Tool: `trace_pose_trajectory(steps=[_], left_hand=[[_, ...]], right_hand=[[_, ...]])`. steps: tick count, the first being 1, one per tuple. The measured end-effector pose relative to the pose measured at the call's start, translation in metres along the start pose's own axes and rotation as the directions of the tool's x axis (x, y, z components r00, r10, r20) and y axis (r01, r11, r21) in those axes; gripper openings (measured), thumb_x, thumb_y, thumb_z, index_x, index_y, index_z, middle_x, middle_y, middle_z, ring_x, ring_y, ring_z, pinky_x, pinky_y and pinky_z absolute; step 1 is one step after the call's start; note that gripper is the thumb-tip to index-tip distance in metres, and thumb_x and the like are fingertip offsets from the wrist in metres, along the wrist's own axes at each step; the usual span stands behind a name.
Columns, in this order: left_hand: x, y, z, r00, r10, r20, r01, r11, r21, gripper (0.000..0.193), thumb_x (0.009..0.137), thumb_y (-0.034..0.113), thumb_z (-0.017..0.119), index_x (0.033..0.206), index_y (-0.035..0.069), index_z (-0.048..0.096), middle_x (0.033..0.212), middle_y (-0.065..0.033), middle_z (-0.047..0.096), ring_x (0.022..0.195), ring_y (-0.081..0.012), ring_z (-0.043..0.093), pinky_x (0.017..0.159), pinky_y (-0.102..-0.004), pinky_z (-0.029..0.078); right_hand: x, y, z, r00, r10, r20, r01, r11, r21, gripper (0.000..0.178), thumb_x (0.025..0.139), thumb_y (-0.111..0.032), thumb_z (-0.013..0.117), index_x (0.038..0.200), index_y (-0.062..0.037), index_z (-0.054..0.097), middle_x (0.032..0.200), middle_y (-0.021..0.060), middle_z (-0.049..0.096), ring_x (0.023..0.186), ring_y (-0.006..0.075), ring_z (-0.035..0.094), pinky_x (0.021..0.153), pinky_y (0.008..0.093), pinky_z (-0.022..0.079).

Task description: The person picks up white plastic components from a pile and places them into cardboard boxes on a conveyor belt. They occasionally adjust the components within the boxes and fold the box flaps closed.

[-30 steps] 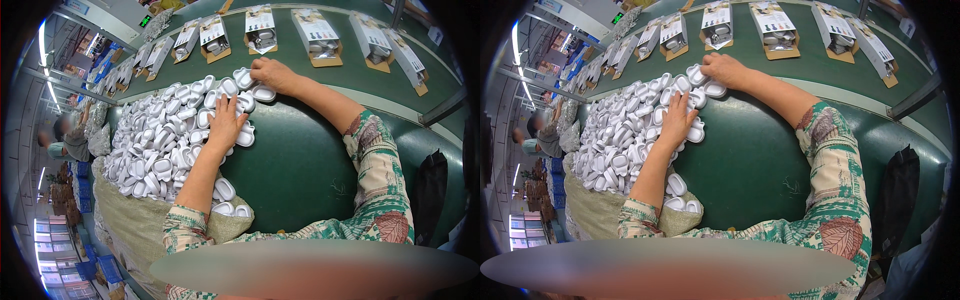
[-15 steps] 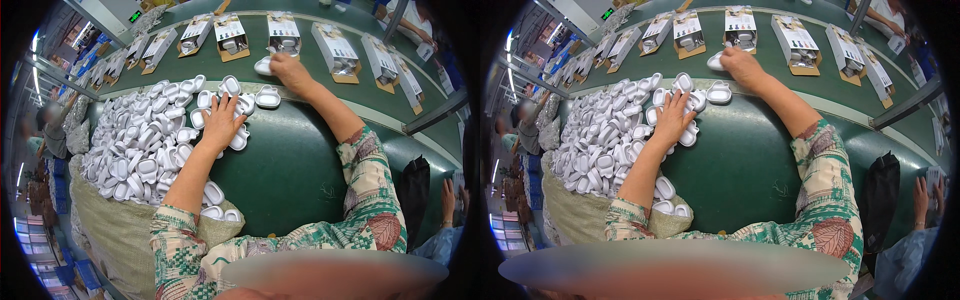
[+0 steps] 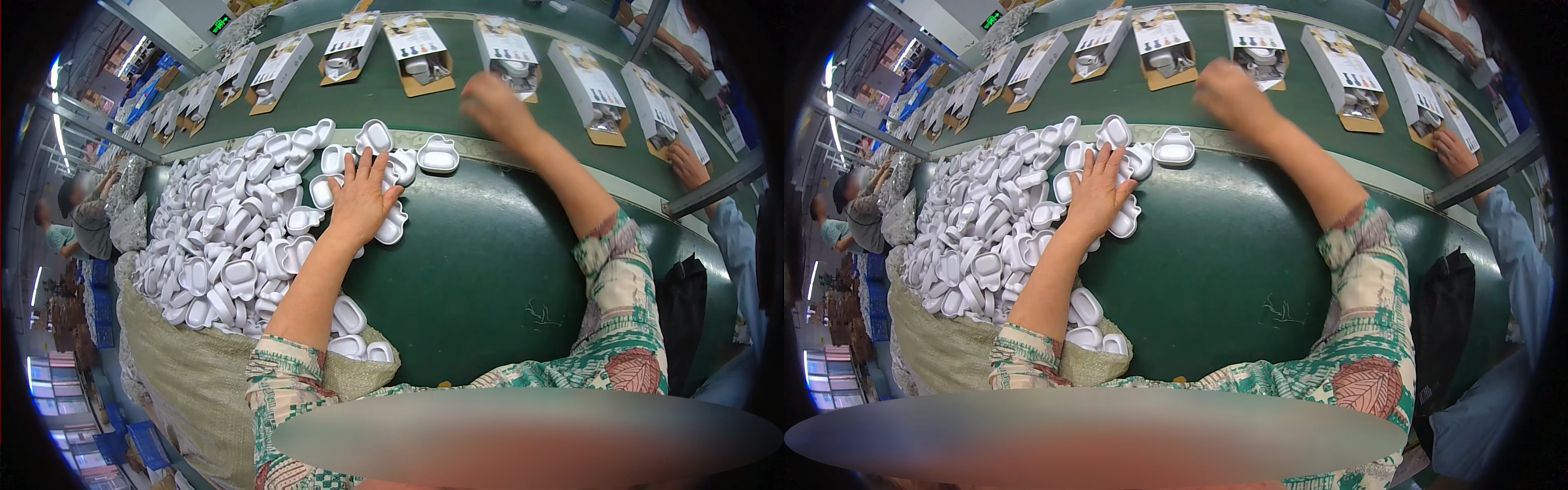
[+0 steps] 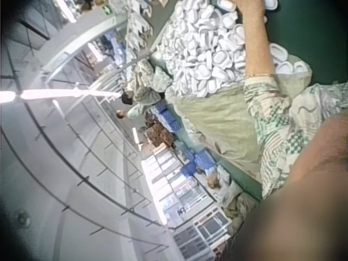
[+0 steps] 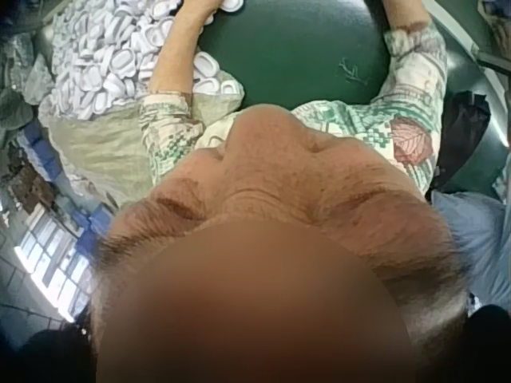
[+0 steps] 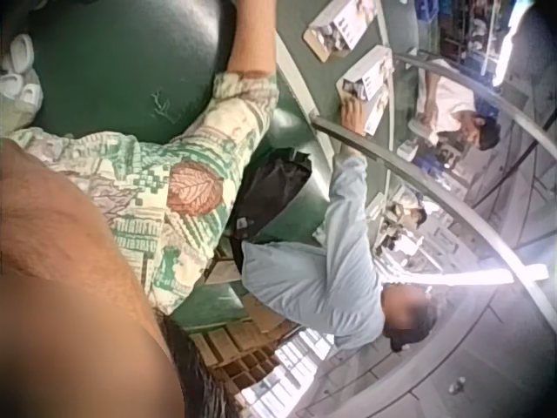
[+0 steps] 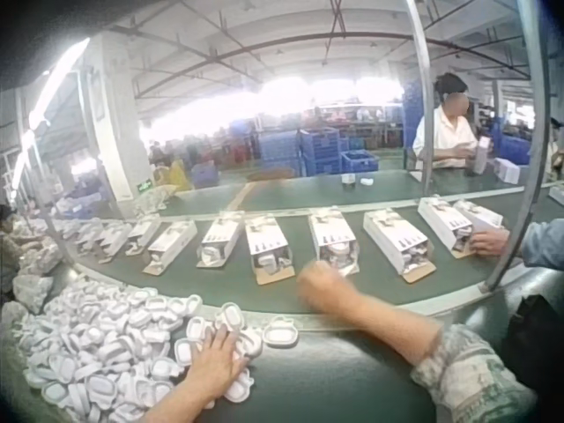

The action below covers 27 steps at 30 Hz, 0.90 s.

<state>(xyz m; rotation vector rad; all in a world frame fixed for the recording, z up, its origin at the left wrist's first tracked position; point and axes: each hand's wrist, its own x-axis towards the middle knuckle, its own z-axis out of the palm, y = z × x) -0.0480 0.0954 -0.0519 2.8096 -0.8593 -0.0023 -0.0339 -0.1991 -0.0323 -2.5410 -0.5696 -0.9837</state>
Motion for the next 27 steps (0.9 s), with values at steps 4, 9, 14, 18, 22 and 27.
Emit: trace_pose_trajectory(steps=[4, 9, 14, 18, 22, 27], left_hand=[[0.0, -0.002, 0.002, 1.0, 0.02, -0.012, -0.02, 1.0, 0.013, 0.062, 0.09, 0.042, 0.05, 0.141, 0.014, 0.03, 0.147, -0.0147, 0.025, 0.136, -0.0416, 0.018, 0.1, -0.0683, 0.02], [-0.001, -0.001, 0.002, 0.987, 0.161, -0.027, -0.161, 0.987, 0.013, 0.063, 0.088, 0.04, 0.053, 0.141, 0.015, 0.03, 0.146, -0.0141, 0.029, 0.135, -0.0386, 0.023, 0.104, -0.0617, 0.021], [-0.002, 0.003, 0.001, 0.945, 0.326, -0.028, -0.327, 0.944, -0.053, 0.064, 0.087, 0.036, 0.057, 0.141, 0.015, 0.031, 0.147, -0.0126, 0.029, 0.136, -0.0351, 0.024, 0.106, -0.0587, 0.02], [0.006, 0.009, 0.002, 0.931, 0.295, -0.215, -0.284, 0.955, 0.078, 0.065, 0.085, 0.031, 0.06, 0.14, 0.015, 0.032, 0.143, -0.0134, 0.033, 0.135, -0.034, 0.026, 0.104, -0.0625, 0.019], [0.012, -0.007, 0.0, 0.889, 0.055, -0.455, 0.007, 0.991, 0.134, 0.062, 0.085, 0.03, 0.06, 0.138, 0.011, 0.034, 0.141, -0.015, 0.035, 0.133, -0.0379, 0.027, 0.1, -0.0662, 0.02], [0.016, -0.032, -0.005, 0.895, -0.286, -0.343, 0.318, 0.947, 0.042, 0.056, 0.088, 0.038, 0.055, 0.133, 0.008, 0.041, 0.141, -0.019, 0.033, 0.134, -0.0415, 0.022, 0.097, -0.071, 0.018]], right_hand=[[-0.025, -0.072, 0.006, 0.939, -0.205, 0.277, 0.194, 0.979, 0.067, 0.029, 0.066, -0.013, 0.073, 0.086, -0.0062, 0.054, 0.098, 0.01, 0.056, 0.096, 0.028, 0.054, 0.083, 0.0396, 0.043], [-0.025, -0.048, 0.019, 0.963, -0.18, 0.201, 0.195, 0.979, -0.054, 0.011, 0.075, -0.012, 0.055, 0.081, -0.0042, 0.053, 0.091, 0.0102, 0.055, 0.091, 0.0267, 0.053, 0.078, 0.0375, 0.043], [-0.003, -0.002, 0.002, 0.995, 0.018, 0.093, -0.003, 0.988, -0.153, 0.013, 0.074, -0.007, 0.062, 0.082, -0.0036, 0.052, 0.091, 0.0126, 0.057, 0.092, 0.0321, 0.053, 0.077, 0.0406, 0.043], [0.013, 0.054, 0.007, 0.994, 0.098, 0.058, -0.07, 0.931, -0.359, 0.012, 0.076, -0.014, 0.06, 0.08, -0.0034, 0.058, 0.088, 0.0115, 0.058, 0.09, 0.0325, 0.055, 0.072, 0.0447, 0.047], [0.022, 0.069, 0.004, 0.965, 0.253, -0.073, -0.258, 0.853, -0.453, 0.01, 0.077, -0.012, 0.061, 0.085, -0.0056, 0.06, 0.095, 0.0115, 0.058, 0.092, 0.0324, 0.056, 0.076, 0.043, 0.047], [0.007, -0.006, 0.009, 0.994, -0.034, 0.102, 0.028, 0.998, 0.059, 0.02, 0.075, -0.009, 0.063, 0.094, -0.0045, 0.058, 0.097, 0.0132, 0.056, 0.096, 0.0318, 0.055, 0.08, 0.0409, 0.047]])
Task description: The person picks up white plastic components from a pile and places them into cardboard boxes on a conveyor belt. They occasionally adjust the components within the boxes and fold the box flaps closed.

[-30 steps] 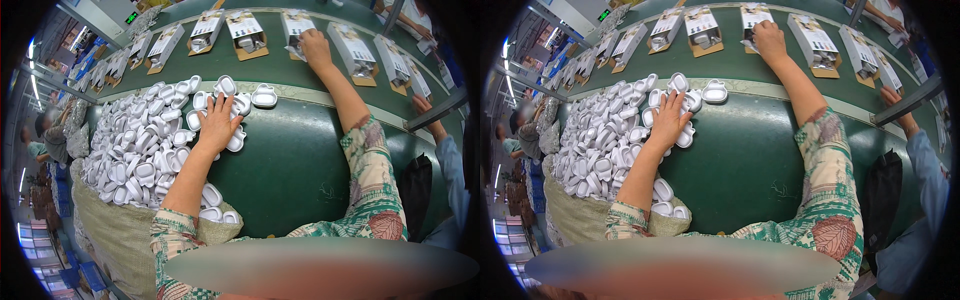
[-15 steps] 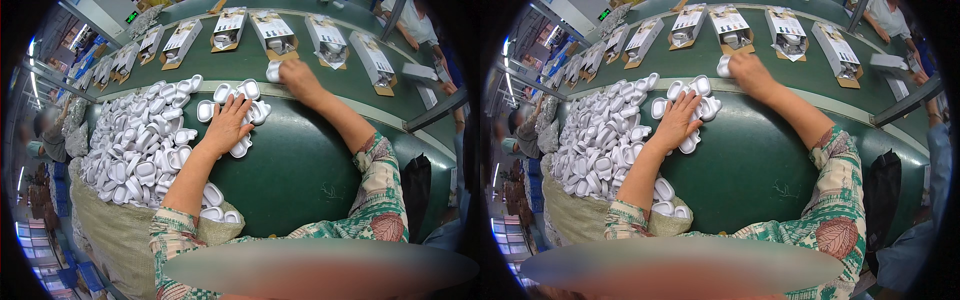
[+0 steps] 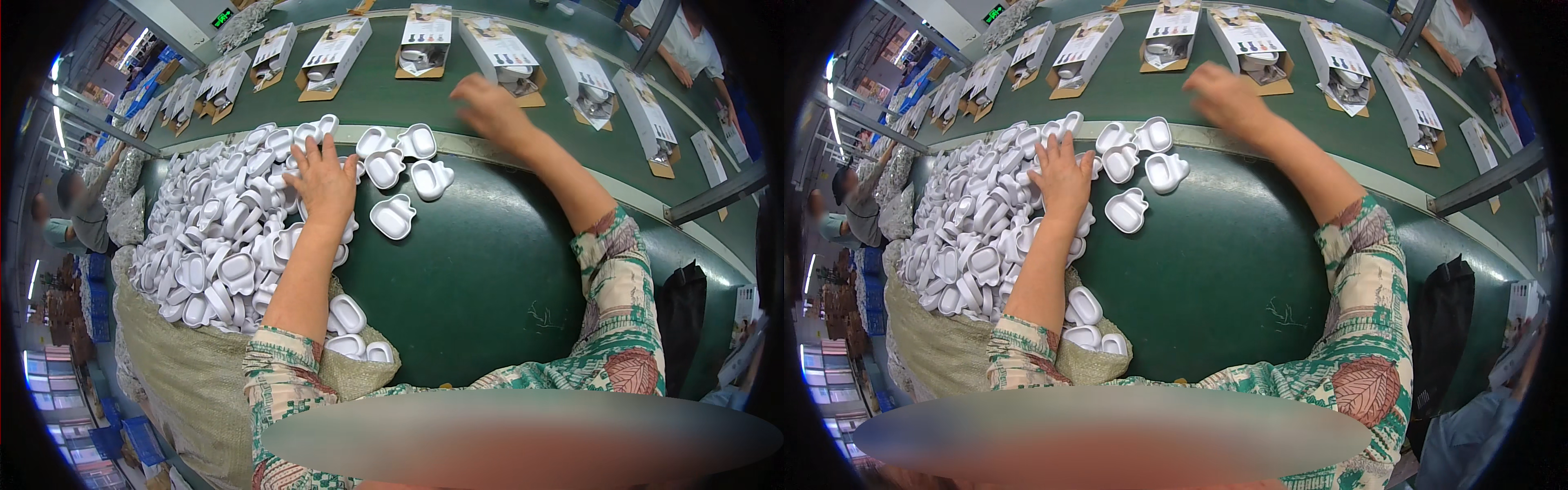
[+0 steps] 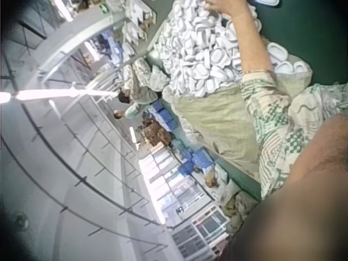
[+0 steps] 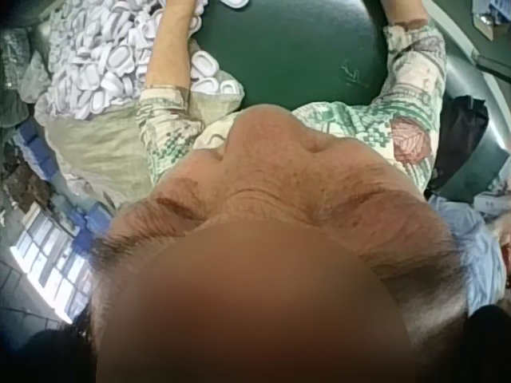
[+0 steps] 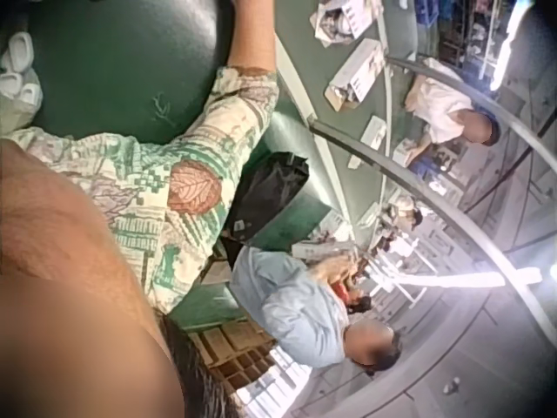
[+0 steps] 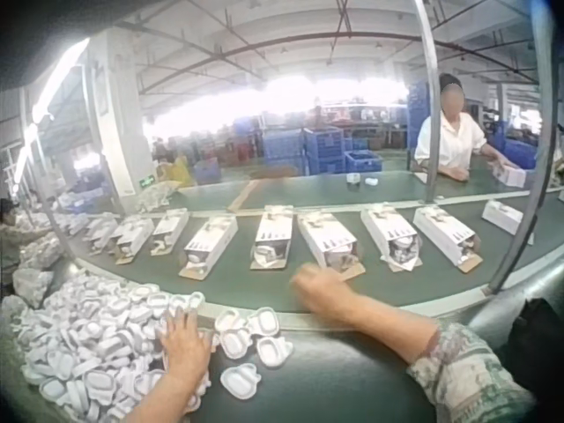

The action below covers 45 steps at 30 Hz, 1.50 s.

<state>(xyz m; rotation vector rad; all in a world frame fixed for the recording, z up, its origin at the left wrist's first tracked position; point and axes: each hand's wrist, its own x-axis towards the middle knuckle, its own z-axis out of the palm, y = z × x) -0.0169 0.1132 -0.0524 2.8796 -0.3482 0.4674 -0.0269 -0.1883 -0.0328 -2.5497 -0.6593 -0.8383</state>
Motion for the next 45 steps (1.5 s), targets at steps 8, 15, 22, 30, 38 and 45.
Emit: trace_pose_trajectory(steps=[8, 15, 22, 30, 38, 45], left_hand=[[-0.003, -0.002, 0.008, 0.977, 0.086, 0.197, -0.053, 0.985, -0.164, 0.055, 0.088, 0.045, 0.05, 0.13, 0.009, 0.045, 0.137, -0.0139, 0.041, 0.13, -0.0376, 0.033, 0.096, -0.0711, 0.019], [-0.003, 0.003, 0.006, 0.945, 0.241, -0.22, -0.259, 0.964, -0.055, 0.042, 0.084, 0.029, 0.06, 0.122, 0.012, 0.052, 0.134, -0.013, 0.044, 0.131, -0.0365, 0.031, 0.099, -0.0644, 0.025], [0.01, -0.03, 0.015, 0.992, -0.125, -0.011, 0.123, 0.988, -0.089, 0.049, 0.082, 0.032, 0.058, 0.124, 0.007, 0.051, 0.135, -0.0212, 0.04, 0.13, -0.0421, 0.03, 0.096, -0.0642, 0.029], [0.007, -0.028, 0.026, 0.977, 0.201, -0.069, -0.212, 0.902, -0.377, 0.048, 0.082, 0.031, 0.06, 0.12, 0.001, 0.053, 0.131, -0.0225, 0.045, 0.124, -0.0382, 0.04, 0.101, -0.0463, 0.031], [0.007, -0.025, 0.015, 0.992, -0.004, -0.124, -0.028, 0.967, -0.253, 0.048, 0.086, 0.032, 0.055, 0.126, 0.006, 0.05, 0.139, -0.0202, 0.037, 0.131, -0.0401, 0.03, 0.099, -0.0615, 0.026], [0.005, -0.021, 0.019, 0.993, 0.05, 0.111, -0.016, 0.959, -0.284, 0.057, 0.087, 0.038, 0.053, 0.134, 0.007, 0.041, 0.141, -0.0184, 0.035, 0.133, -0.0364, 0.028, 0.101, -0.0643, 0.023]], right_hand=[[-0.01, -0.045, 0.028, 0.963, -0.191, 0.191, 0.205, 0.977, -0.057, 0.015, 0.075, -0.011, 0.058, 0.088, -0.0053, 0.056, 0.097, 0.0096, 0.056, 0.096, 0.0258, 0.054, 0.078, 0.0369, 0.046], [-0.007, -0.006, 0.004, 0.987, -0.155, 0.048, 0.162, 0.945, -0.285, 0.012, 0.076, -0.01, 0.052, 0.087, -0.0076, 0.057, 0.092, 0.0082, 0.055, 0.089, 0.0254, 0.054, 0.074, 0.0369, 0.044], [0.007, 0.081, -0.008, 0.987, 0.16, -0.027, -0.144, 0.788, -0.599, 0.014, 0.079, -0.006, 0.051, 0.091, -0.0066, 0.059, 0.099, 0.0089, 0.057, 0.097, 0.0279, 0.055, 0.074, 0.0411, 0.047], [-0.004, 0.019, -0.009, 0.996, 0.029, -0.086, -0.032, 0.999, -0.028, 0.018, 0.075, -0.008, 0.062, 0.091, -0.0031, 0.056, 0.094, 0.0138, 0.056, 0.091, 0.0313, 0.056, 0.078, 0.0406, 0.045], [-0.03, -0.085, 0.011, 0.916, -0.265, 0.302, 0.277, 0.961, 0.006, 0.026, 0.069, -0.022, 0.071, 0.084, -0.0048, 0.058, 0.092, 0.0084, 0.055, 0.095, 0.0254, 0.052, 0.085, 0.0379, 0.041], [0.002, -0.016, 0.01, 0.992, -0.122, 0.041, 0.128, 0.971, -0.204, 0.02, 0.071, -0.014, 0.068, 0.083, -0.0038, 0.056, 0.092, 0.0109, 0.056, 0.092, 0.0283, 0.052, 0.079, 0.0385, 0.043]])
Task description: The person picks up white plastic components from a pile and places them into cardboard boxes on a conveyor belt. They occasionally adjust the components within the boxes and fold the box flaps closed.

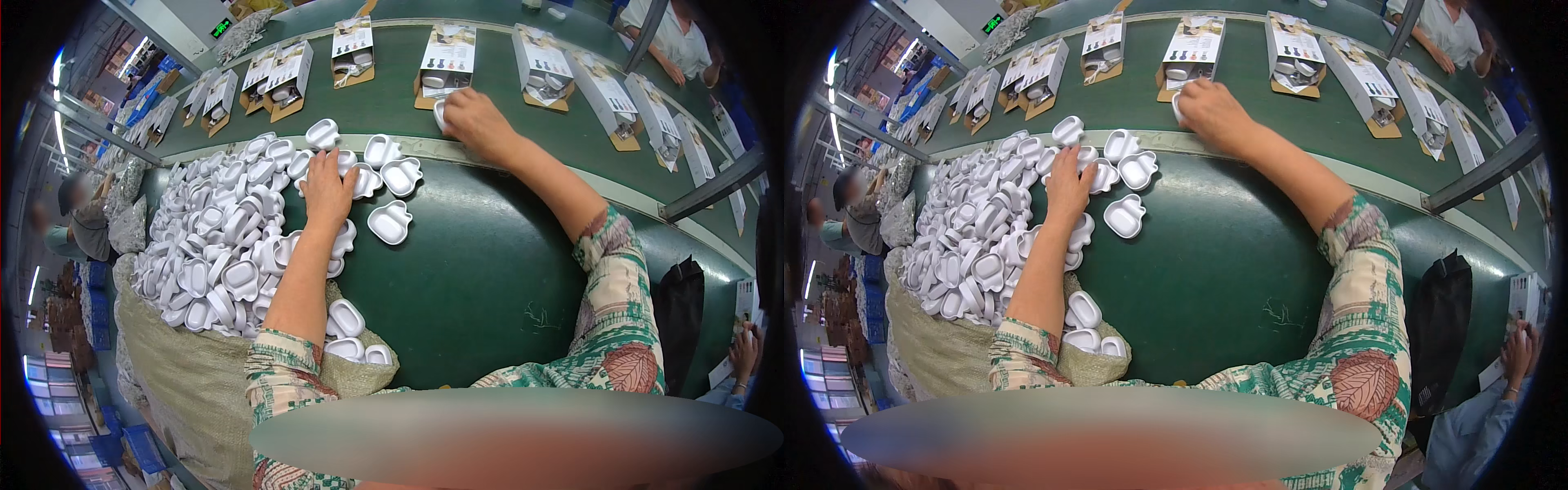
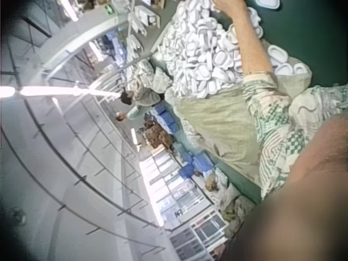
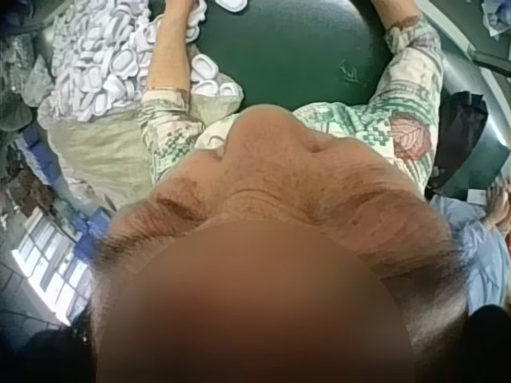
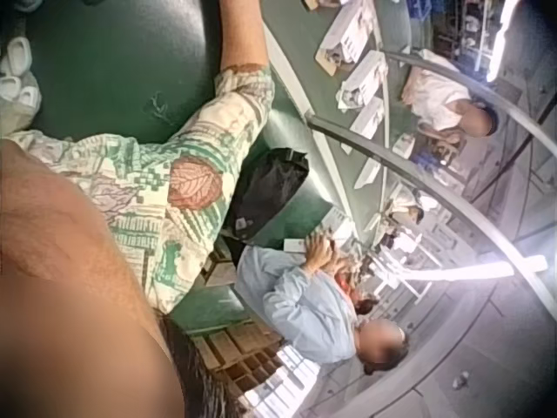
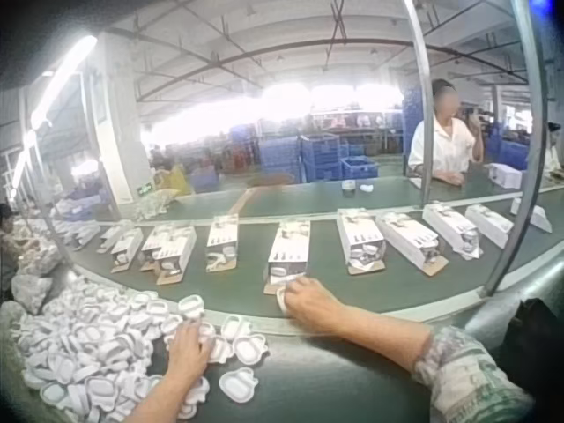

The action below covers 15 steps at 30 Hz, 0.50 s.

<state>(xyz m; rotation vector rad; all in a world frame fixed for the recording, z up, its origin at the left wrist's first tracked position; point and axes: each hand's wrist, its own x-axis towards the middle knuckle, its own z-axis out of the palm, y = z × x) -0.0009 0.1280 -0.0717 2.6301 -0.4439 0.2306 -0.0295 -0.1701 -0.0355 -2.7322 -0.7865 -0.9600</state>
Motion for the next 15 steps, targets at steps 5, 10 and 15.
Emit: trace_pose_trajectory(steps=[5, 10, 15], left_hand=[[-0.001, 0.002, 0.003, 0.988, 0.155, 0.021, -0.153, 0.987, -0.052, 0.057, 0.086, 0.037, 0.056, 0.133, 0.007, 0.042, 0.141, -0.0175, 0.036, 0.133, -0.0345, 0.029, 0.103, -0.0603, 0.024], [0.0, 0.005, 0.002, 0.979, 0.203, 0.019, -0.201, 0.978, -0.057, 0.057, 0.085, 0.035, 0.057, 0.133, 0.007, 0.042, 0.14, -0.0175, 0.038, 0.133, -0.0344, 0.03, 0.104, -0.0594, 0.024], [-0.002, 0.0, 0.002, 0.983, 0.184, 0.02, -0.183, 0.982, -0.042, 0.055, 0.086, 0.034, 0.057, 0.132, 0.007, 0.043, 0.139, -0.0168, 0.039, 0.134, -0.0333, 0.029, 0.103, -0.0594, 0.025]], right_hand=[[0.013, 0.059, 0.019, 0.976, 0.215, -0.043, -0.216, 0.909, -0.356, 0.016, 0.075, -0.015, 0.061, 0.088, -0.0062, 0.059, 0.094, 0.0094, 0.056, 0.091, 0.0271, 0.054, 0.076, 0.0384, 0.045], [0.002, 0.026, 0.014, 0.979, 0.112, -0.171, -0.112, 0.994, 0.012, 0.021, 0.072, -0.004, 0.057, 0.092, -0.0067, 0.059, 0.096, 0.01, 0.058, 0.092, 0.0279, 0.057, 0.078, 0.0388, 0.047], [0.007, -0.06, 0.015, 0.96, -0.224, 0.167, 0.142, 0.904, 0.403, 0.023, 0.068, -0.002, 0.059, 0.09, -0.005, 0.056, 0.097, 0.0118, 0.055, 0.094, 0.0299, 0.054, 0.08, 0.0395, 0.045]])
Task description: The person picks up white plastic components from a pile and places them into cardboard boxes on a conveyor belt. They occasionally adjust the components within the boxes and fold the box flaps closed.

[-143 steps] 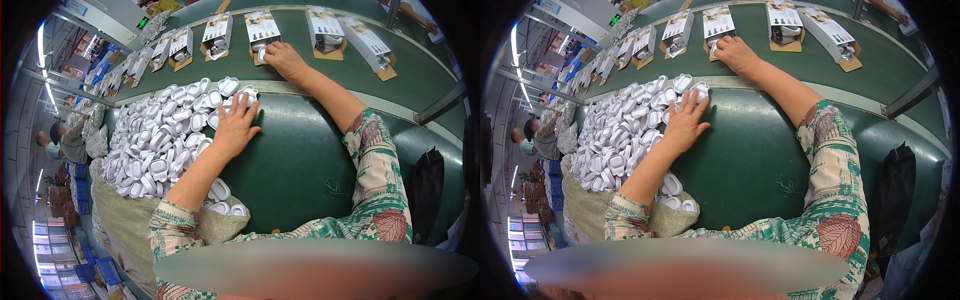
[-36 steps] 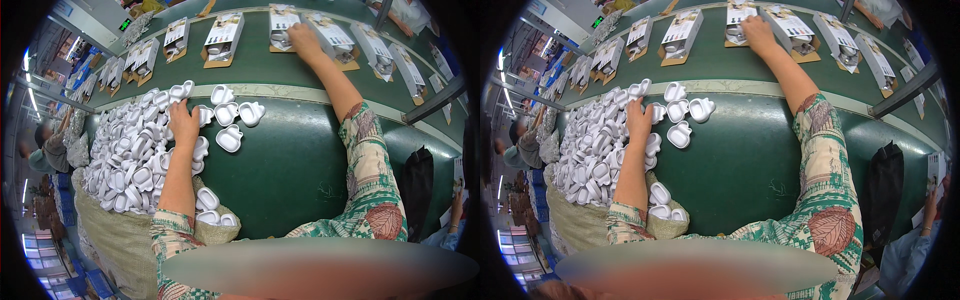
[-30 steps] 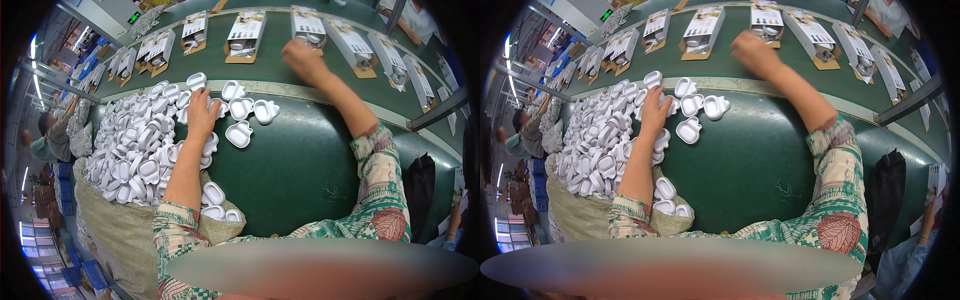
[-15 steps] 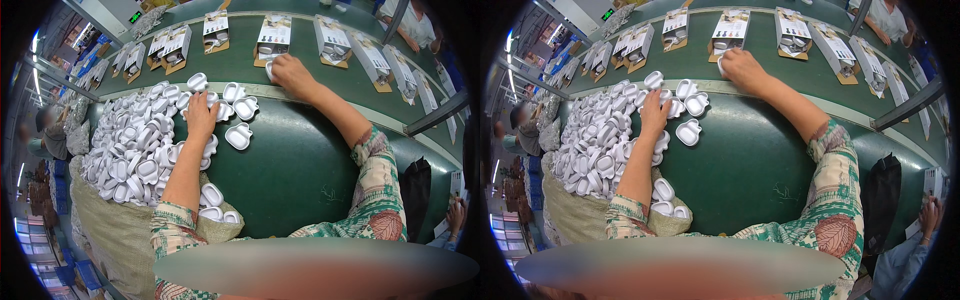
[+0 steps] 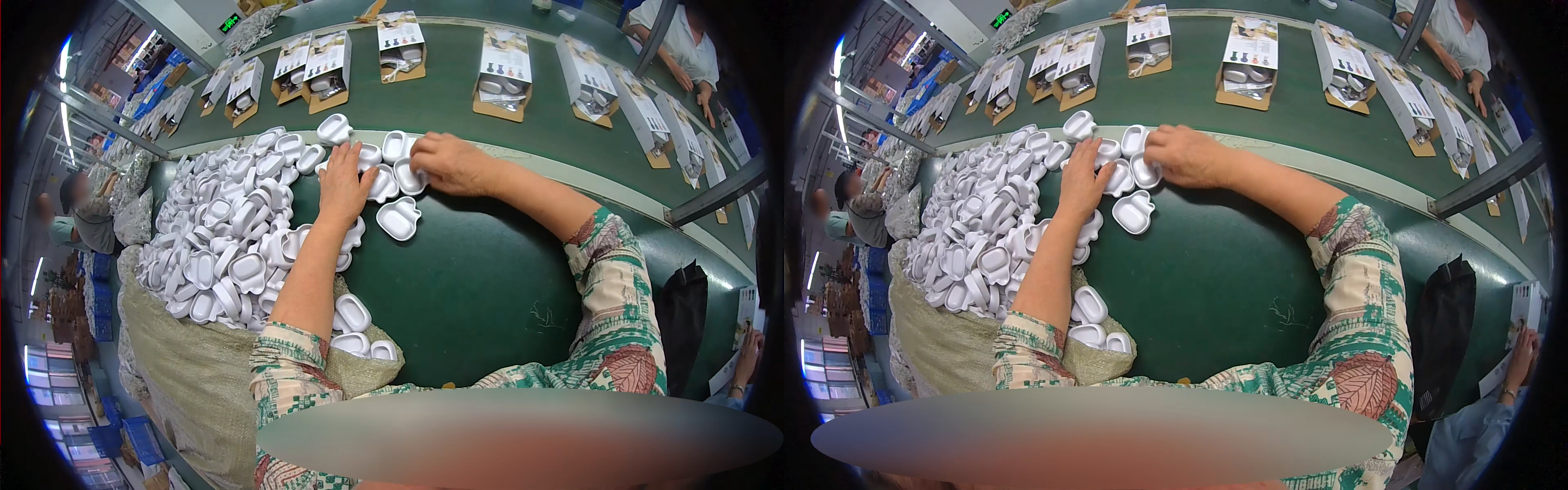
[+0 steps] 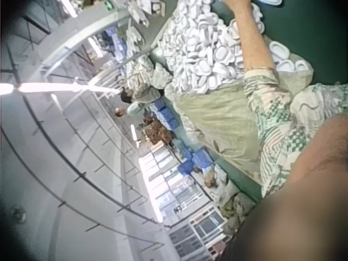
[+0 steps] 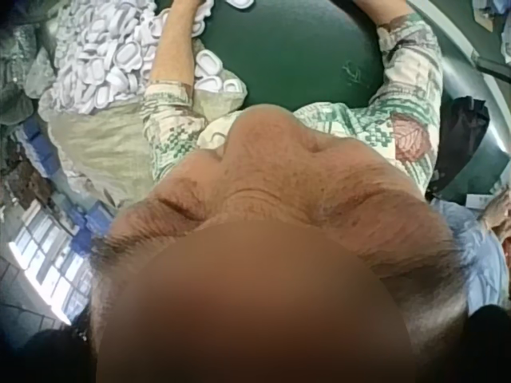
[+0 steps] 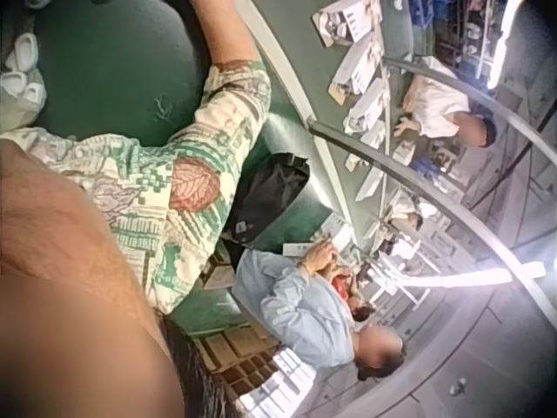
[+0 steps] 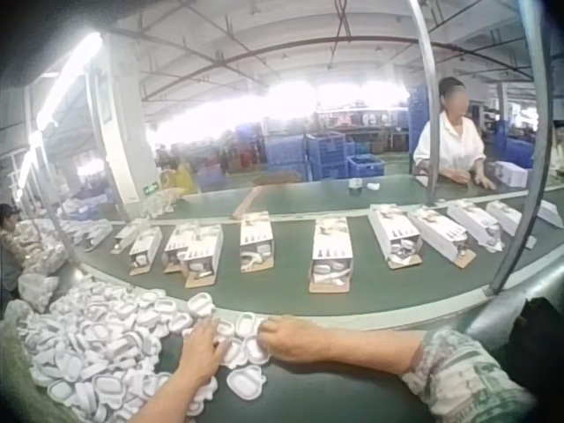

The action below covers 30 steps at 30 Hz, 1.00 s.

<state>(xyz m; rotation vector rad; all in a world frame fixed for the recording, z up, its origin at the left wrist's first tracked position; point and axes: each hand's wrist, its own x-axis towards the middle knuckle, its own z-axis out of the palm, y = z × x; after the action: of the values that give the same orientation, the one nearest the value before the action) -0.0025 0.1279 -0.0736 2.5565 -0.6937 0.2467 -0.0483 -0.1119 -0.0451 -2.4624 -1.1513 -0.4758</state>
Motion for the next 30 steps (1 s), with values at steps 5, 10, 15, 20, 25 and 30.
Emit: trace_pose_trajectory(steps=[5, 10, 15, 20, 25, 30], left_hand=[[0.001, 0.007, 0.001, 0.999, -0.027, 0.021, 0.025, 0.996, 0.084, 0.051, 0.086, 0.034, 0.056, 0.129, 0.008, 0.046, 0.139, -0.0149, 0.04, 0.133, -0.0327, 0.03, 0.102, -0.0612, 0.026], [-0.001, 0.007, -0.001, 0.999, -0.03, 0.016, 0.028, 0.995, 0.091, 0.05, 0.087, 0.034, 0.056, 0.128, 0.008, 0.047, 0.137, -0.0147, 0.042, 0.132, -0.033, 0.031, 0.1, -0.0635, 0.027], [0.001, 0.004, 0.001, 1.0, 0.006, 0.026, -0.009, 0.996, 0.091, 0.05, 0.086, 0.034, 0.056, 0.128, 0.008, 0.047, 0.137, -0.0159, 0.042, 0.132, -0.034, 0.032, 0.101, -0.0606, 0.028], [-0.001, 0.008, 0.0, 0.993, 0.116, 0.014, -0.117, 0.993, 0.034, 0.05, 0.086, 0.033, 0.056, 0.127, 0.006, 0.048, 0.136, -0.0184, 0.042, 0.131, -0.0357, 0.032, 0.104, -0.0521, 0.029], [0.0, 0.011, 0.0, 0.99, 0.124, -0.062, -0.125, 0.992, -0.004, 0.05, 0.085, 0.029, 0.059, 0.127, 0.005, 0.047, 0.135, -0.0198, 0.043, 0.129, -0.0388, 0.034, 0.104, -0.0485, 0.031], [0.001, 0.006, 0.002, 0.997, -0.041, -0.073, 0.041, 0.999, -0.003, 0.052, 0.084, 0.029, 0.059, 0.128, 0.003, 0.046, 0.135, -0.0216, 0.041, 0.125, -0.0409, 0.037, 0.101, -0.0472, 0.034]], right_hand=[[-0.012, -0.008, -0.009, 0.997, -0.038, 0.071, 0.025, 0.983, 0.18, 0.02, 0.074, -0.014, 0.066, 0.089, -0.0066, 0.055, 0.101, 0.0101, 0.054, 0.097, 0.0293, 0.051, 0.084, 0.0403, 0.042], [-0.02, -0.019, -0.005, 0.995, -0.077, 0.057, 0.078, 0.997, -0.006, 0.022, 0.075, -0.021, 0.066, 0.085, -0.0062, 0.053, 0.1, 0.0101, 0.054, 0.099, 0.0289, 0.052, 0.086, 0.0397, 0.042], [-0.016, 0.03, -0.015, 0.987, -0.024, -0.157, -0.037, 0.927, -0.373, 0.011, 0.075, -0.013, 0.057, 0.081, -0.0052, 0.051, 0.088, 0.0094, 0.055, 0.084, 0.0276, 0.054, 0.076, 0.0375, 0.044], [-0.006, 0.118, -0.038, 0.933, 0.189, -0.305, -0.334, 0.772, -0.542, 0.007, 0.077, -0.01, 0.054, 0.082, -0.0075, 0.057, 0.088, 0.0075, 0.057, 0.089, 0.0256, 0.055, 0.07, 0.0383, 0.045], [-0.003, 0.167, -0.054, 0.836, 0.332, -0.436, -0.548, 0.538, -0.641, 0.009, 0.077, -0.013, 0.055, 0.084, -0.0072, 0.059, 0.09, 0.0082, 0.059, 0.089, 0.0281, 0.056, 0.069, 0.0404, 0.046], [0.004, 0.132, -0.025, 0.859, 0.191, -0.474, -0.374, 0.868, -0.327, 0.02, 0.072, -0.007, 0.064, 0.091, -0.0053, 0.059, 0.094, 0.0104, 0.058, 0.095, 0.0306, 0.055, 0.079, 0.0409, 0.047]])
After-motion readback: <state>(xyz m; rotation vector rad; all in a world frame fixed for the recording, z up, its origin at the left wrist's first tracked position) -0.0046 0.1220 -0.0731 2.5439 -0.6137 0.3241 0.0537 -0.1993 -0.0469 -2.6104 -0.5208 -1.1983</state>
